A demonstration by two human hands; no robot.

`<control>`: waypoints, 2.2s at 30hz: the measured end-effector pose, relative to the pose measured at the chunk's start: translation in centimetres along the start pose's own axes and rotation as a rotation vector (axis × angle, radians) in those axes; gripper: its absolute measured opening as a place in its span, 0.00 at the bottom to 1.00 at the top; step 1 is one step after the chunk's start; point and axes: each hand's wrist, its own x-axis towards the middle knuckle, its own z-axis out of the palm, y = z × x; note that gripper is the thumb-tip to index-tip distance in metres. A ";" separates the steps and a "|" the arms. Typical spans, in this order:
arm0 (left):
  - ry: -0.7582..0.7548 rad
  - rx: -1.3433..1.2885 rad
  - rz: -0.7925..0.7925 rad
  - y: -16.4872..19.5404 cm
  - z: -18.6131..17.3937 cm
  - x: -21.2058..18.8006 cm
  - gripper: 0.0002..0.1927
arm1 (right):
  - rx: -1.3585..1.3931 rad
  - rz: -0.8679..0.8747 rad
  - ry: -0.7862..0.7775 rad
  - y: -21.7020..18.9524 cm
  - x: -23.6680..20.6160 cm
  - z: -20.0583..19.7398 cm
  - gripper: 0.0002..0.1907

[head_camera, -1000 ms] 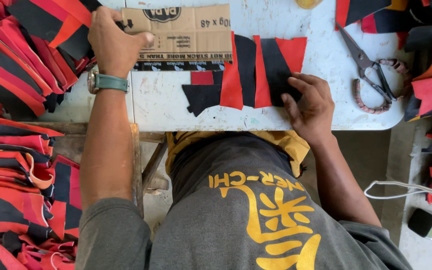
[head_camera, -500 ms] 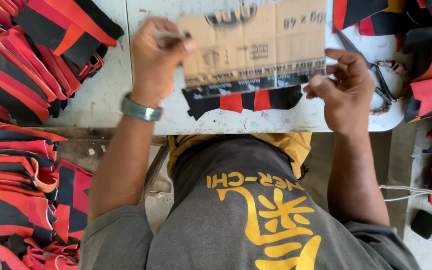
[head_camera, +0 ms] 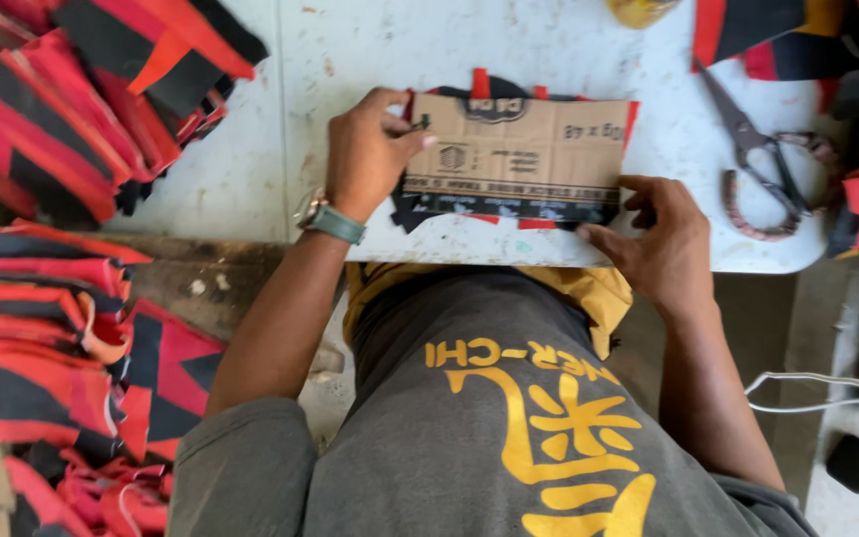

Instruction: The person picks up red and black foam cutout pieces from piles on the table, aligns them edge to edge over a cardboard template, and presses the matched pieces flat. They occasionally reach for the scissors and trim a piece, then continue matching and stacking the assembled pieces.

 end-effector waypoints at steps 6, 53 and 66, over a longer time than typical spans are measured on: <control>0.068 0.120 0.126 -2.3 0.1 -1.2 0.23 | -0.077 -0.108 0.088 -0.2 -2.1 2.2 0.35; 0.266 0.005 0.314 -1.9 2.7 -1.5 0.27 | 0.095 -0.179 -0.250 2.2 12.2 3.7 0.37; 0.346 -0.244 0.177 -8.2 -7.0 2.5 0.19 | 0.152 -0.040 -0.450 4.3 11.6 0.9 0.20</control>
